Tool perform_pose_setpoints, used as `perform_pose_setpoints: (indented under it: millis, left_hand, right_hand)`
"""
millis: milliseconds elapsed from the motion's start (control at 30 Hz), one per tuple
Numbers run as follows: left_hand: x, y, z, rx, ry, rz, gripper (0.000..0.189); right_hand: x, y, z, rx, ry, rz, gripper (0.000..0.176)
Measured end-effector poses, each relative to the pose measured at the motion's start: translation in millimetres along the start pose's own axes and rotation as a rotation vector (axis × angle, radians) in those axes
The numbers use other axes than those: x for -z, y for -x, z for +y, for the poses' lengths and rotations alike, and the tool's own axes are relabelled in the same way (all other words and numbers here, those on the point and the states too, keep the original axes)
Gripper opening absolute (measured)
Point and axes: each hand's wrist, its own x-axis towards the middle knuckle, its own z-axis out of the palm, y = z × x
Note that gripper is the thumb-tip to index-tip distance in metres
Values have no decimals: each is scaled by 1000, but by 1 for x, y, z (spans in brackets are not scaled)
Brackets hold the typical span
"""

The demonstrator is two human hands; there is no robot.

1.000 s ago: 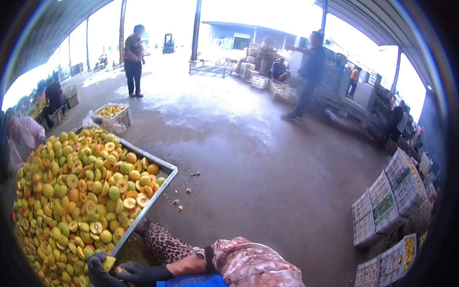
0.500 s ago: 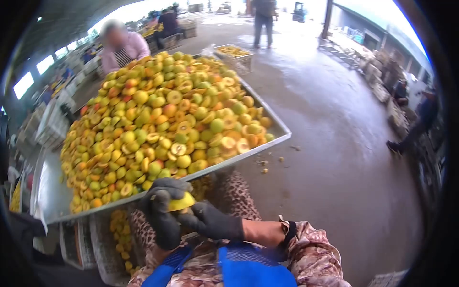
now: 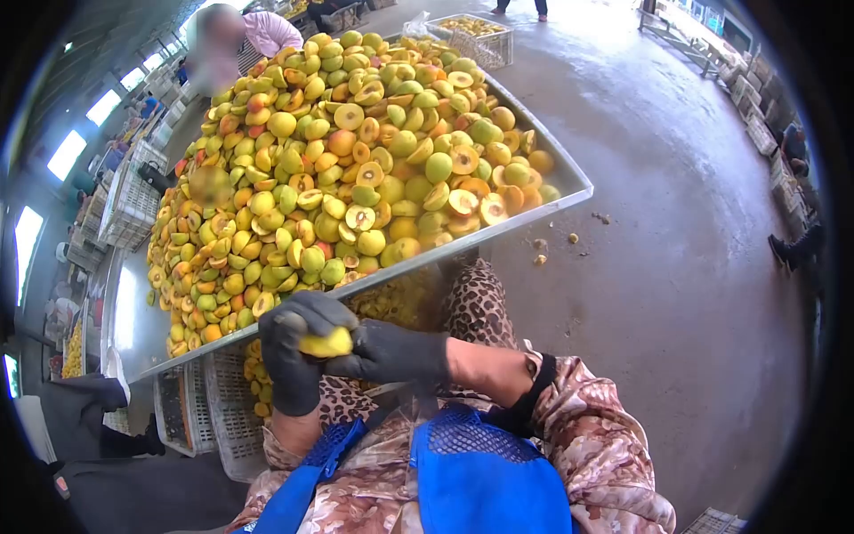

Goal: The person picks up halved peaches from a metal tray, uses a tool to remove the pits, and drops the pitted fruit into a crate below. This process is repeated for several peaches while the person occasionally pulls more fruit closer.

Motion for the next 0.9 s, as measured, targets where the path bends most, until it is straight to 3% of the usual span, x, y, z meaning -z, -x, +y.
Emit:
perform_pose_setpoints:
  millis: [100,167,233,267,300,333,367,400,433,467,500,533,567,600,633,700,733,767,800,900]
  left_hand:
    - [23,20,-7,370,437,414,44]
    - [98,53,-61,134,348,791,46]
    - [183,60,-87,88,-82,958,43]
    - [223,60,-99,124,-423,983,42]
    - [256,60,-110,151,-859,885,41]
    - [268,50,-121,121,-1193,772,40]
    - [261,31,-131,19,-1366,680,39]
    - [234,-1,-139,-143,-1356,588,38]
    - [191,-40,-146,-308,-1239,492,38]
    - [133,-82,-143,-152,-1178,471,41]
    - [79,-119,-128,-163,-971,302,50]
    - [37,-157,-145,-382,-887,176,58]
    - [-18,-184,-122,-389,-918,41,62]
    - [-57,-215,-133,-491,-783,-55,60]
    - [-92,-237,-131,-517,-688,-207,65]
    - [-142,-263,-183,-576,-784,-313,60]
    - [-157,-272,-204,-515,-987,-514,53]
    - [-169,-279,-224,-444,-1185,-720,47]
    - [-175,-275,-248,-607,-1344,-730,32]
    - [-179,-265,-264,-757,-1284,-499,25]
  right_hand:
    - [0,-8,6,77,262,-41,50]
    - [-6,1,4,149,310,12,49]
    - [-21,10,35,300,234,302,46]
    - [-25,17,53,59,319,227,43]
    - [-32,25,80,-182,412,176,41]
    - [-54,37,146,-214,405,242,41]
    - [-76,49,211,-246,396,307,44]
    - [-80,50,226,-193,499,148,40]
    - [-59,48,212,-396,43,119,30]
    - [-50,52,182,-593,-436,78,21]
    - [-41,52,155,-486,-140,172,23]
    - [-33,52,130,-369,149,254,26]
    - [-27,54,116,-242,435,329,31]
    - [-27,61,112,-273,276,395,31]
    - [-20,71,107,-303,322,368,33]
    - [1,94,69,-370,403,318,37]
    - [22,93,26,-498,213,298,40]
    - [23,100,17,-533,229,358,40]
    - [24,108,11,-569,243,421,39]
    - [26,126,31,-560,209,592,36]
